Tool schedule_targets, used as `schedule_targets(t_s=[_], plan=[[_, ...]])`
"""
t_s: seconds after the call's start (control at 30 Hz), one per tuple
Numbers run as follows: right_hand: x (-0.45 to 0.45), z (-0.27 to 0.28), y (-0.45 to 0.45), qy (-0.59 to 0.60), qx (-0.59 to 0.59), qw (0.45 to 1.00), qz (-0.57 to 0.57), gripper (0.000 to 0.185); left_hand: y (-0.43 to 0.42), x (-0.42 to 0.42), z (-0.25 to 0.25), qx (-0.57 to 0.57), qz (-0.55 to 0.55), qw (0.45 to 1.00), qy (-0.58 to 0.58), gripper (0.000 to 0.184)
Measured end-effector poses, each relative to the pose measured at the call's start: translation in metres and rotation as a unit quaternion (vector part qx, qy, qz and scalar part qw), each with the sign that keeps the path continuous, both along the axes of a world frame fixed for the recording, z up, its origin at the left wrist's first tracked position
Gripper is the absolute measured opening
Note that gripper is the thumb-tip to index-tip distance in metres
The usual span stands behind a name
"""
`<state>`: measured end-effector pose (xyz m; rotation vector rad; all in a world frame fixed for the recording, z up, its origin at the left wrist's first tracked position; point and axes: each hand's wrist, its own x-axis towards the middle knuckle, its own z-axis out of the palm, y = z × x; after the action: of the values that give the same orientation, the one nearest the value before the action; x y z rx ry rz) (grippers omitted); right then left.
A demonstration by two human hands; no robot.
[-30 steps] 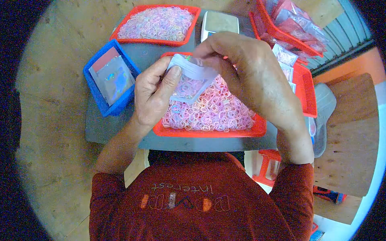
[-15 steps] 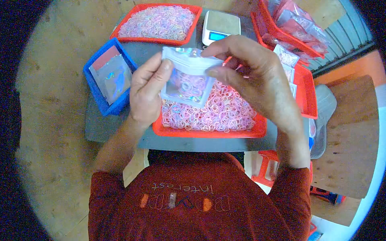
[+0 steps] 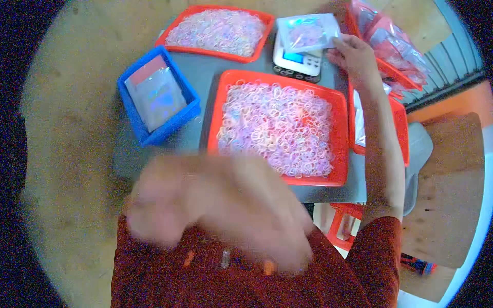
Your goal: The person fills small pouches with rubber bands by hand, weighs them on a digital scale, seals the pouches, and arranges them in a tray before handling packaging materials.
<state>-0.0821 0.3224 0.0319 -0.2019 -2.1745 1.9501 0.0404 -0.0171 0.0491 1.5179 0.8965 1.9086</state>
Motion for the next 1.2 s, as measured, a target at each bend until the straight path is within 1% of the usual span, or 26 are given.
schedule_targets(t_s=[0.03, 0.07, 0.1, 0.13, 0.17, 0.2, 0.27, 0.33, 0.37, 0.43, 0.47, 0.57, 0.7, 0.73, 0.87, 0.97, 1.0, 1.03, 1.13, 1.17, 1.2], plan=[[-0.021, -0.018, 0.028, 0.057, 0.138, 0.988, 0.04, 0.019, 0.005, 0.014, 0.005, 0.013, -0.057, 0.998, 0.013, 0.031], [-0.044, -0.038, 0.062, 0.115, 0.271, 0.952, 0.082, 0.019, 0.009, 0.026, 0.007, 0.02, -0.088, 0.996, 0.02, 0.031], [-0.047, -0.039, 0.052, 0.024, 0.102, 0.993, 0.061, 0.018, 0.014, 0.038, 0.009, 0.03, -0.117, 0.992, 0.027, 0.03], [-0.05, -0.039, 0.041, -0.047, -0.08, 0.996, 0.004, 0.018, 0.018, 0.047, 0.01, 0.037, -0.131, 0.99, 0.03, 0.03], [-0.05, -0.04, 0.037, -0.048, -0.072, 0.996, 0.007, 0.018, 0.022, 0.056, 0.011, 0.043, -0.141, 0.989, 0.031, 0.029], [-0.052, -0.042, 0.041, -0.039, 0.046, 0.997, 0.053, 0.02, 0.025, 0.062, 0.013, 0.051, -0.147, 0.987, 0.033, 0.029], [-0.056, -0.046, 0.051, -0.04, 0.089, 0.992, 0.081, 0.026, 0.03, 0.073, 0.014, 0.067, -0.154, 0.985, 0.037, 0.028], [-0.045, -0.042, 0.039, -0.072, -0.063, 0.995, 0.042, 0.034, 0.035, 0.081, 0.014, 0.077, -0.159, 0.984, 0.034, 0.027], [-0.036, -0.038, 0.028, -0.077, -0.027, 0.996, 0.021, 0.04, 0.037, 0.085, 0.015, 0.084, -0.159, 0.983, 0.03, 0.027], [-0.003, -0.013, -0.009, -0.072, 0.041, 0.996, -0.029, 0.051, 0.042, 0.089, 0.017, 0.085, -0.162, 0.983, 0.028, 0.026], [0.004, -0.012, -0.005, -0.057, 0.073, 0.996, -0.017, 0.063, 0.042, 0.091, 0.016, 0.086, -0.162, 0.983, 0.028, 0.026], [0.056, 0.018, -0.042, -0.017, 0.141, 0.99, -0.008, 0.077, 0.044, 0.097, 0.014, 0.099, -0.172, 0.98, 0.027, 0.025], [0.094, 0.027, -0.056, -0.001, 0.143, 0.99, -0.015, 0.072, 0.045, 0.107, 0.013, 0.099, -0.166, 0.981, 0.016, 0.023], [0.103, 0.027, -0.055, 0.005, 0.155, 0.988, -0.012, 0.067, 0.047, 0.109, 0.015, 0.1, -0.164, 0.981, 0.015, 0.023], [0.127, 0.024, -0.052, 0.031, 0.14, 0.99, 0.01, 0.062, 0.056, 0.111, 0.024, 0.089, -0.167, 0.982, 0.016, 0.022], [0.146, 0.022, -0.045, 0.048, 0.133, 0.99, 0.009, 0.061, 0.063, 0.116, 0.021, 0.093, -0.176, 0.98, 0.009, 0.021], [0.153, 0.024, -0.049, 0.047, 0.12, 0.992, -0.001, 0.062, 0.066, 0.117, 0.022, 0.096, -0.18, 0.979, 0.012, 0.021], [0.158, 0.021, -0.043, 0.06, 0.096, 0.993, 0.013, 0.063, 0.067, 0.118, 0.021, 0.095, -0.178, 0.979, 0.01, 0.021], [0.171, 0.023, -0.047, 0.036, 0.105, 0.994, 0.007, 0.062, 0.069, 0.121, 0.026, 0.088, -0.164, 0.983, 0.013, 0.02], [0.174, 0.022, -0.042, 0.042, 0.099, 0.994, 0.034, 0.061, 0.071, 0.122, 0.029, 0.089, -0.157, 0.984, 0.011, 0.02], [0.177, 0.023, -0.045, 0.045, 0.117, 0.992, 0.016, 0.061, 0.073, 0.122, 0.031, 0.087, -0.156, 0.984, 0.013, 0.02]])
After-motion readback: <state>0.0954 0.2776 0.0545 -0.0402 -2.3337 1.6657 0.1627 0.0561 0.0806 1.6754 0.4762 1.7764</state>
